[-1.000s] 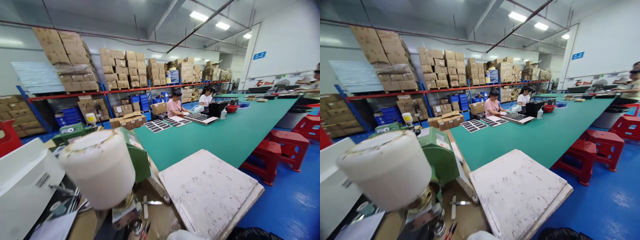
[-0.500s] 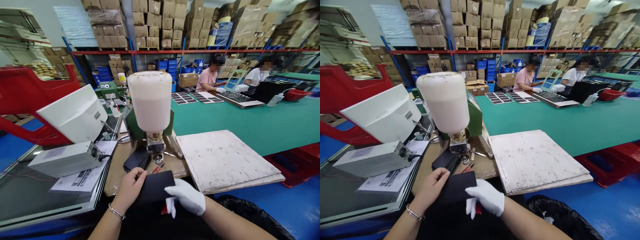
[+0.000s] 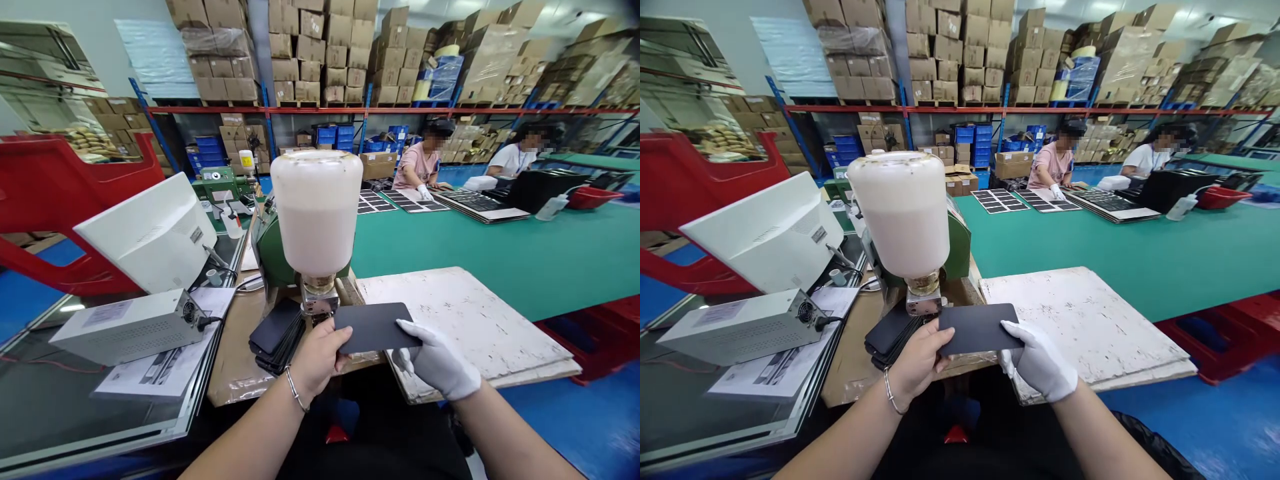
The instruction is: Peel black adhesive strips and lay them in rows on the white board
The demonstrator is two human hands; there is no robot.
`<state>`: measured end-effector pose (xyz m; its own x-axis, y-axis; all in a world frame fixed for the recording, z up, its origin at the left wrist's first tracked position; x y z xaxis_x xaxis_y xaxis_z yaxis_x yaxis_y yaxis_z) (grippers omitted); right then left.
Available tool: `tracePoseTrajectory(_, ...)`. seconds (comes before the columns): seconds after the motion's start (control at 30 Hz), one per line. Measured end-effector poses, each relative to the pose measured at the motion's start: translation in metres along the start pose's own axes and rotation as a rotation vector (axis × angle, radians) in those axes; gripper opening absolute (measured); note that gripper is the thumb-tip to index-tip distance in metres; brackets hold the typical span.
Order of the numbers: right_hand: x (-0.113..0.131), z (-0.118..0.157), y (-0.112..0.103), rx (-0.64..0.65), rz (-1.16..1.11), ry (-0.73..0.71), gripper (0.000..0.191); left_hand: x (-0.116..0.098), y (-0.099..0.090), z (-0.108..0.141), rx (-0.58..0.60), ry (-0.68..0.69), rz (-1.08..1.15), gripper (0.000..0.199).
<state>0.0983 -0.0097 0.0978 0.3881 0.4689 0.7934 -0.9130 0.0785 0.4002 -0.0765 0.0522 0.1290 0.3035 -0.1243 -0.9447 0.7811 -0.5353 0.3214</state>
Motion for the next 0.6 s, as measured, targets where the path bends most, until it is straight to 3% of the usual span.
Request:
tracePoseTrajectory(0.17, -0.007, -0.007, 0.027, 0.096, -0.066, 0.069, 0.046, -0.004, -0.022, 0.017, -0.059, -0.015, 0.023, 0.020)
tracePoseTrajectory(0.3, -0.033, -0.032, 0.050, 0.170, -0.071, 0.111, 0.026, 0.001, -0.068, 0.045, -0.119, -0.012, -0.104, 0.016)
tracePoseTrajectory(0.43, -0.057, -0.061, 0.065, 0.267, -0.076, 0.140, 0.037, 0.001, -0.121, 0.065, -0.295, 0.022, -0.202, 0.017)
tracePoseTrajectory(0.6, -0.081, -0.079, 0.075, 0.274, -0.008, 0.185, 0.046, -0.014, -0.170, 0.060, -0.332, -0.028, -0.231, 0.025)
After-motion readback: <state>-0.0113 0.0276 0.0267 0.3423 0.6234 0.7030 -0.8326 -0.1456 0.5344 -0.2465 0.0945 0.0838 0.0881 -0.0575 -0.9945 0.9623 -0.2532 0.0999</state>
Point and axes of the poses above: each hand's wrist, its own z-axis away from the middle knuckle, its own y-axis out of the palm, x = y × z, the point moved 3 cm from there along -z, towards the middle knuckle, and after that the axes turned 15 degrees about y, right-handed, at the moved point
